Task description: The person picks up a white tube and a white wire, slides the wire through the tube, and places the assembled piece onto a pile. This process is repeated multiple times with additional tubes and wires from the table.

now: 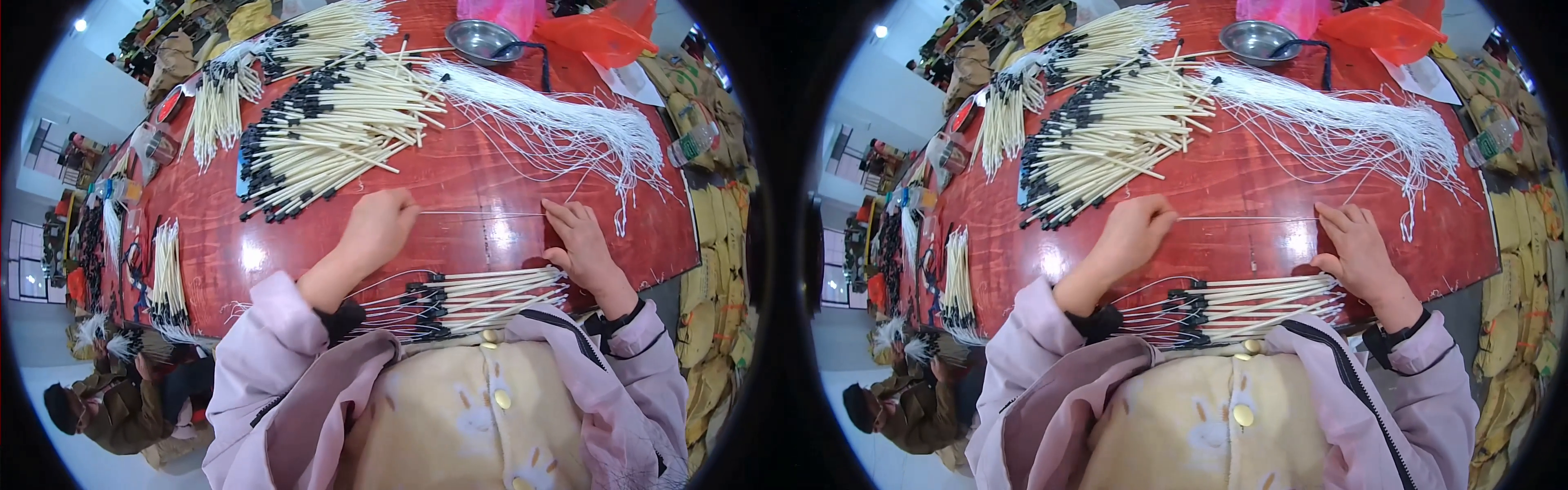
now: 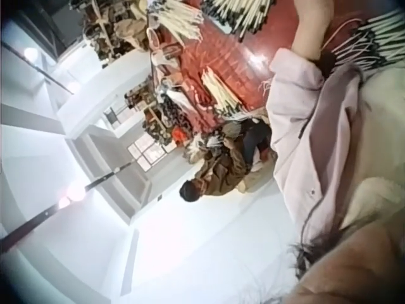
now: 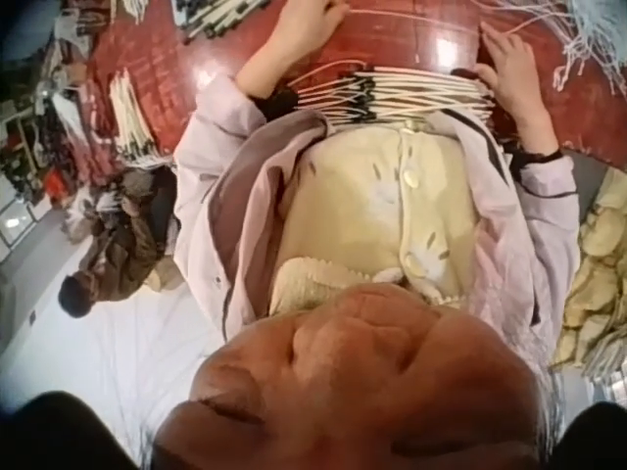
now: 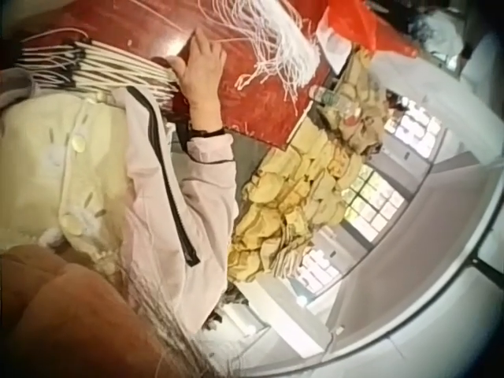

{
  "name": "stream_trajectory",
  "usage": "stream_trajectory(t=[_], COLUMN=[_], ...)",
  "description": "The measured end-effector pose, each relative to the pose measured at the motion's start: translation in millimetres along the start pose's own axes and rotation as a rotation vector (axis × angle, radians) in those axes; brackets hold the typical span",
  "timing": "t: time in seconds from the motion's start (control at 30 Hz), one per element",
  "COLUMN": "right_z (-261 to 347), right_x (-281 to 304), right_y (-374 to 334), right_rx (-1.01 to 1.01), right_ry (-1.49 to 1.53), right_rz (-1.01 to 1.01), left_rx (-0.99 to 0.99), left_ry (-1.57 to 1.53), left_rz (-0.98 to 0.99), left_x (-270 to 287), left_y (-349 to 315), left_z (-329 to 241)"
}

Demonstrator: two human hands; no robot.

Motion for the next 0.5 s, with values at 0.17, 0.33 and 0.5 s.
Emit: stream_trajectory(t=[0.17, 0.33, 0.5], right_z=[6.8, 22.5, 19.1], right_x=[-7.6, -10.1, -9.9], right_y=[12.4, 25.0, 18.2], right_rx=[0.053, 0.084, 0.081], right_ry=[-0.054, -0.072, -0.009], right_rz=[0.036, 0.068, 0.046], left_rx=[0.287, 0.263, -0.078], left_ry=[0.155, 0.419, 0.508], left_rz=[-0.013, 0.027, -0.185], left_x=[6.5, 20.4, 24.8], left_y=[-51.9, -57.4, 1.2], left_z=[41.1, 42.7, 19.6])
Point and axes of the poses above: each hand's wrist, its own y-axis towards the middle knuckle, its own x-axis out of the back of the hand, z = x × y, the point moved 9 cm from there along y, towards the middle knuckle, and after that the axes turned 4 degrees about -z, right-handed, at the moved point
